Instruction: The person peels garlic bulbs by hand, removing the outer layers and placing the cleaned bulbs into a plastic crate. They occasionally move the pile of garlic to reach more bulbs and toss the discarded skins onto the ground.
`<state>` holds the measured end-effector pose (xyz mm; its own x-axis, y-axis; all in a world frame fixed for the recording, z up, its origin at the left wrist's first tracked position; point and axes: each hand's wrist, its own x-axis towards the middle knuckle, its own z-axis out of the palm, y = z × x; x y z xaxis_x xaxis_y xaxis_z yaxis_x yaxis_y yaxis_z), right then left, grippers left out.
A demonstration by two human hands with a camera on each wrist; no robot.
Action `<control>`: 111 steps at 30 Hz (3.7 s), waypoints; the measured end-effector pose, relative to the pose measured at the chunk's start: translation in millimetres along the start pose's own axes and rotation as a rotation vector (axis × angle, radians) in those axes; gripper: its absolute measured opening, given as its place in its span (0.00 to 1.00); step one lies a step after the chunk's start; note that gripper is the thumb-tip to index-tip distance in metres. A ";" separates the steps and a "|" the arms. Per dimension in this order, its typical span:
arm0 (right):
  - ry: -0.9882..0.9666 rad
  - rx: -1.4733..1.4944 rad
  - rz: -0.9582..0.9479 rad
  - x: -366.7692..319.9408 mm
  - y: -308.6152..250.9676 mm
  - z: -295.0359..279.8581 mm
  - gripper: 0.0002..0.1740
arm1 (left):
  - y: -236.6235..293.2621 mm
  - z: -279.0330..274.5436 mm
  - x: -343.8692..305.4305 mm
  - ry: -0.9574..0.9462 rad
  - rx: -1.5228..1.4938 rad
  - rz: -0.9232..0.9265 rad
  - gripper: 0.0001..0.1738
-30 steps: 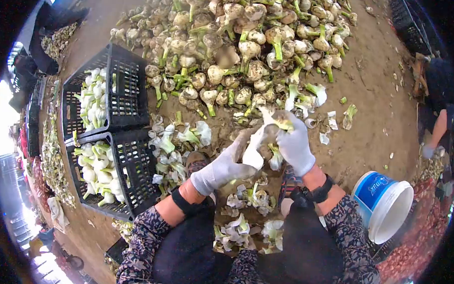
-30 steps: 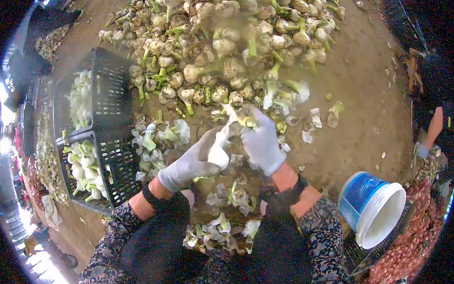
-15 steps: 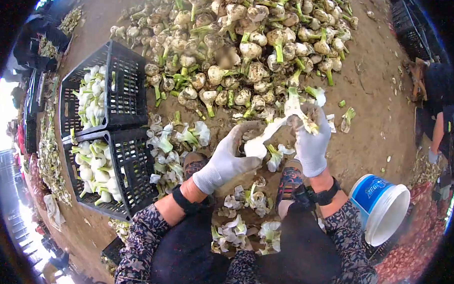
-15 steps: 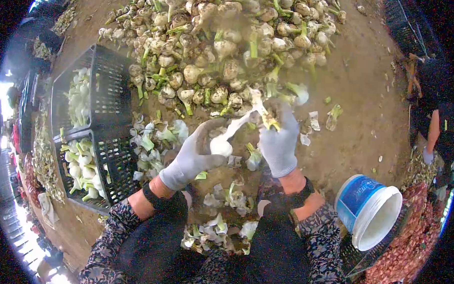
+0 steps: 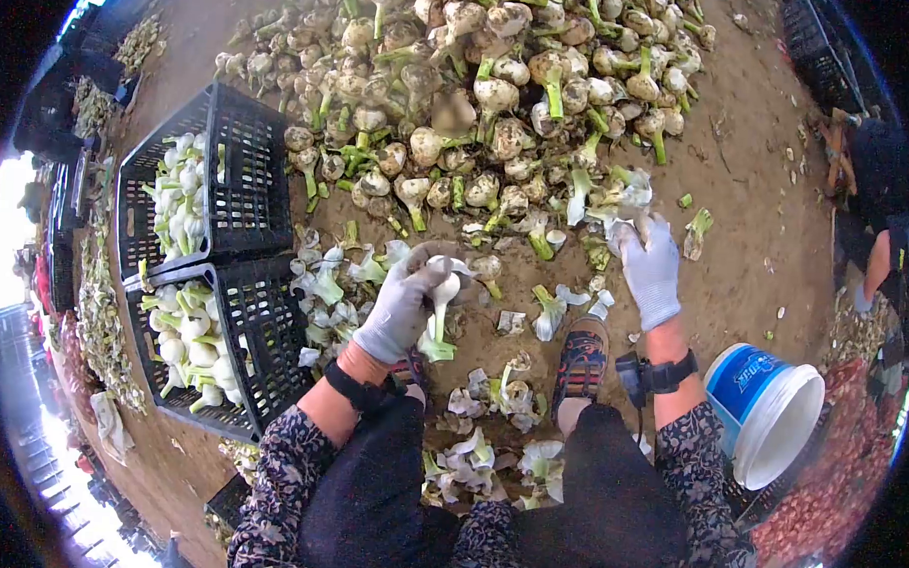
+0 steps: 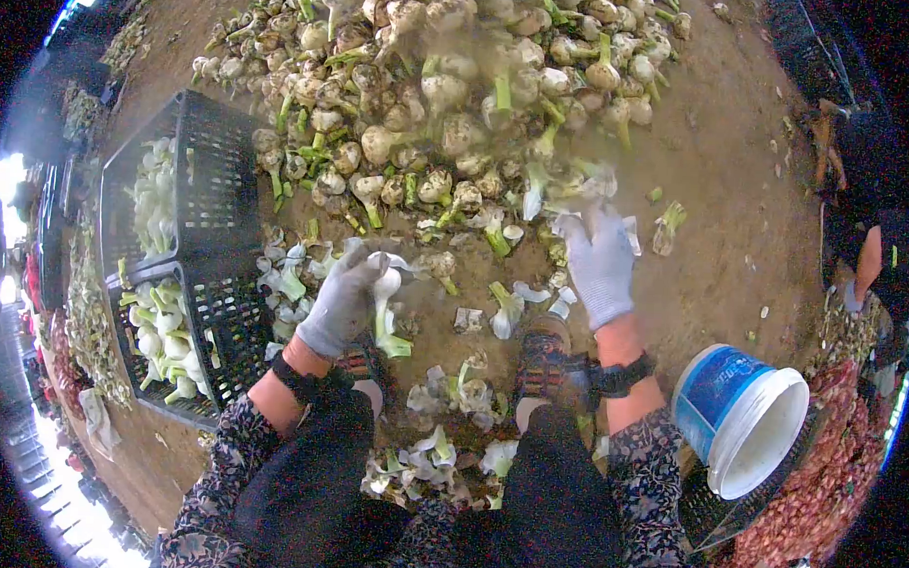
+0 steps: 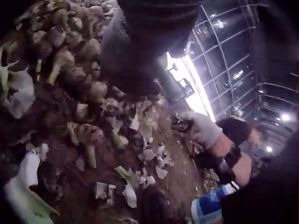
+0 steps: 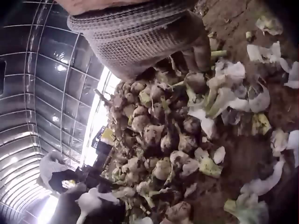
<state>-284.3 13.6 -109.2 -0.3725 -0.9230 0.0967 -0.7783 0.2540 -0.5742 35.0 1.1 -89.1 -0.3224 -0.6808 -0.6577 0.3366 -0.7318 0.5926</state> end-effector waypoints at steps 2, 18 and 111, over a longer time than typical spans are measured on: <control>-0.242 0.223 0.045 -8.2 1.7 2.6 0.21 | -10.7 -6.3 10.7 -0.015 0.102 0.075 0.31; -0.418 0.454 0.259 -48.5 -19.9 41.1 0.12 | -42.8 54.4 -1.4 -0.204 1.138 0.551 0.61; -0.516 0.661 -0.067 -32.9 -102.6 9.6 0.11 | 9.8 40.1 -19.0 -0.148 0.033 0.177 0.29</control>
<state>-187.4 15.1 -61.2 0.0668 -0.9874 -0.1436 -0.2746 0.1202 -0.9540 8.9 5.7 -52.1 -0.3882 -0.7940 -0.4678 0.3709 -0.5993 0.7095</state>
